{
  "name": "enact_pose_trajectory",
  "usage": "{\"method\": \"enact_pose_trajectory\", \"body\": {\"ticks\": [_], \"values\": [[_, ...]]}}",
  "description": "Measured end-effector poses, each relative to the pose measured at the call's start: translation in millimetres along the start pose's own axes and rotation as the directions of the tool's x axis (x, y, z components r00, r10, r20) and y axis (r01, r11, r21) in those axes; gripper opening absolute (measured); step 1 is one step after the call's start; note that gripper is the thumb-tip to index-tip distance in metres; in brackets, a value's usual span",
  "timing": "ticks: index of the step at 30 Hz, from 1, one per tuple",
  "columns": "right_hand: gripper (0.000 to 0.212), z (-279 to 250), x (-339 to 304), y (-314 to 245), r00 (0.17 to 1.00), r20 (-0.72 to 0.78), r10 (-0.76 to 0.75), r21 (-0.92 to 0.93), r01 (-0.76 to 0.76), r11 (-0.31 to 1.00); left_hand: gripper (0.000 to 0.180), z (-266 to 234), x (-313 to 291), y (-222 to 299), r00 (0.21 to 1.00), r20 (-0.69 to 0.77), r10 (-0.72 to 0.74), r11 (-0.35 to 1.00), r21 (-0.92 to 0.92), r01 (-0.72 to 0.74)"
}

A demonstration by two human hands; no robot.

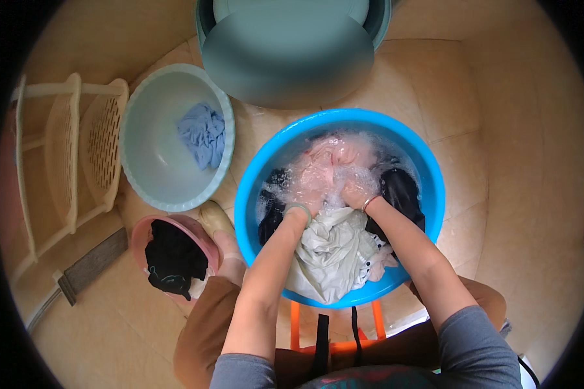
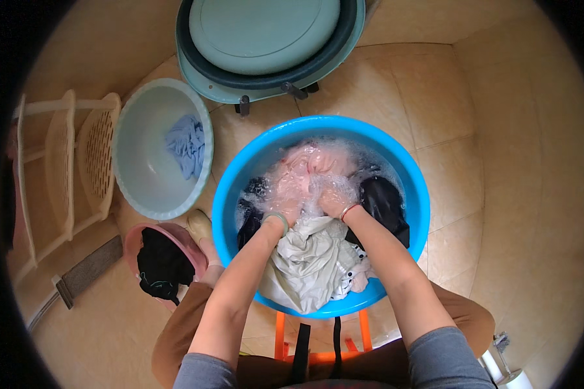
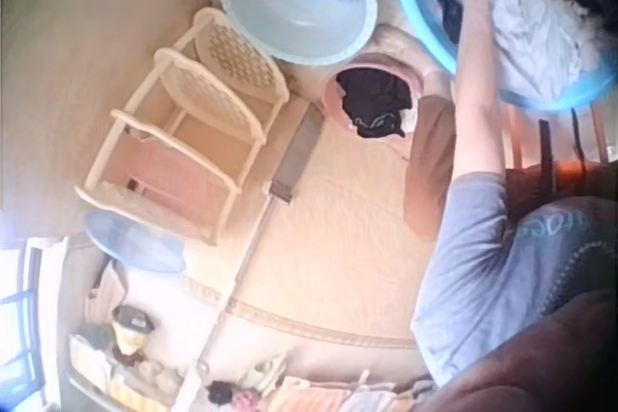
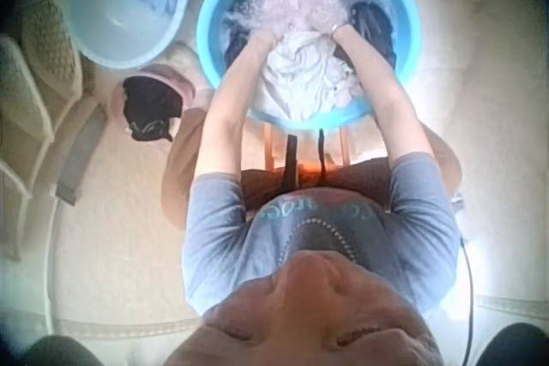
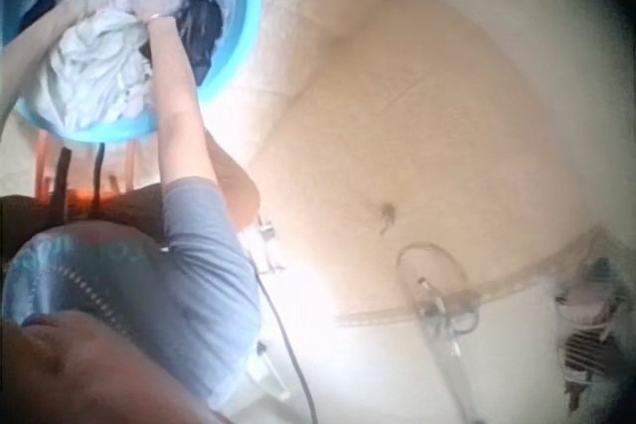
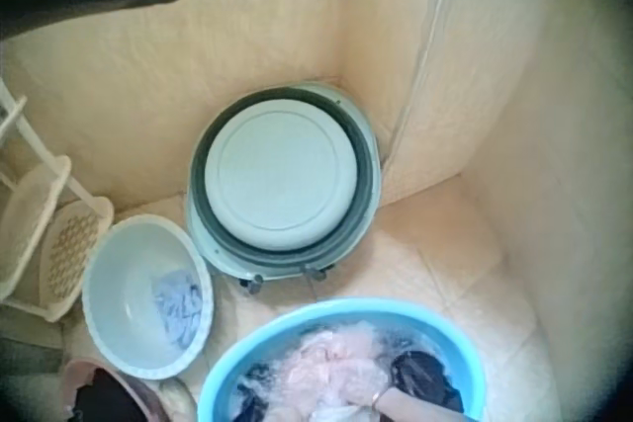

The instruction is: The person is hand-washing clothes in a blue basin filled with soapy water. They repeatedly submerge, scrub, and wring out various garments, including dark and light-colored items, before placing them into a pink basin.

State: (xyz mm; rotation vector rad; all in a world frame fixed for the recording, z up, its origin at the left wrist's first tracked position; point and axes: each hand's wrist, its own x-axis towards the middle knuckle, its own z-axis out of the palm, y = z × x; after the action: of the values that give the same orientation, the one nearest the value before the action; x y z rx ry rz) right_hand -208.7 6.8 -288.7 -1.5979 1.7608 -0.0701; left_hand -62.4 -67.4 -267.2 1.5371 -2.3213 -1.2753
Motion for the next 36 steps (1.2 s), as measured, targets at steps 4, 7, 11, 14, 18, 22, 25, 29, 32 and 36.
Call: {"method": "enact_pose_trajectory", "body": {"ticks": [4, 7, 11, 14, 18, 22, 25, 29, 32, 36], "values": [[0.034, -30, -15, -17, 0.997, 0.067, 0.046, 0.092, -0.052, 0.994, 0.031, -1, -18, -21, 0.995, 0.1, 0.017, 0.96, 0.275, -0.044], [0.035, -49, -57, -31, 0.89, -0.456, -0.029, 0.341, 0.205, 0.917, 0.025, -16, -41, 1, 0.984, -0.131, -0.119, 0.993, -0.04, 0.115], [0.038, -110, -107, -64, 0.981, -0.125, 0.15, 0.933, 0.064, 0.355, 0.027, -56, -74, 62, 0.885, -0.375, -0.274, 0.714, -0.696, -0.074], [0.062, -130, -128, -111, 0.993, -0.065, -0.095, 0.979, 0.045, -0.2, 0.029, -60, -102, 109, 0.851, -0.466, -0.241, 0.496, -0.813, -0.304], [0.057, -114, -132, -114, 0.988, 0.057, 0.142, 0.991, -0.039, -0.128, 0.057, -15, -164, 134, 0.909, -0.408, -0.083, 0.742, -0.634, -0.217], [0.027, -51, -123, -60, 0.831, -0.304, 0.466, 0.784, -0.06, 0.618, 0.054, 19, -189, 118, 0.936, -0.011, -0.351, 0.185, -0.981, 0.058], [0.031, -67, -147, -124, 0.802, -0.588, 0.111, 0.459, 0.218, 0.861, 0.054, -8, -165, 88, 0.882, 0.28, -0.379, -0.096, -0.96, 0.264], [0.038, -74, -186, -188, 0.841, -0.499, -0.21, 0.299, 0.394, 0.869, 0.046, -67, -137, 89, 0.855, 0.515, 0.058, -0.415, -0.767, 0.489], [0.036, -82, -204, -204, 0.84, -0.45, -0.304, 0.216, 0.433, 0.875, 0.05, -45, -128, 68, 0.759, 0.614, 0.218, -0.545, -0.568, 0.616], [0.028, -75, -205, -222, 0.789, -0.485, -0.377, 0.076, 0.467, 0.881, 0.059, -18, -125, 29, 0.413, 0.502, 0.76, -0.378, -0.176, 0.909]]}}
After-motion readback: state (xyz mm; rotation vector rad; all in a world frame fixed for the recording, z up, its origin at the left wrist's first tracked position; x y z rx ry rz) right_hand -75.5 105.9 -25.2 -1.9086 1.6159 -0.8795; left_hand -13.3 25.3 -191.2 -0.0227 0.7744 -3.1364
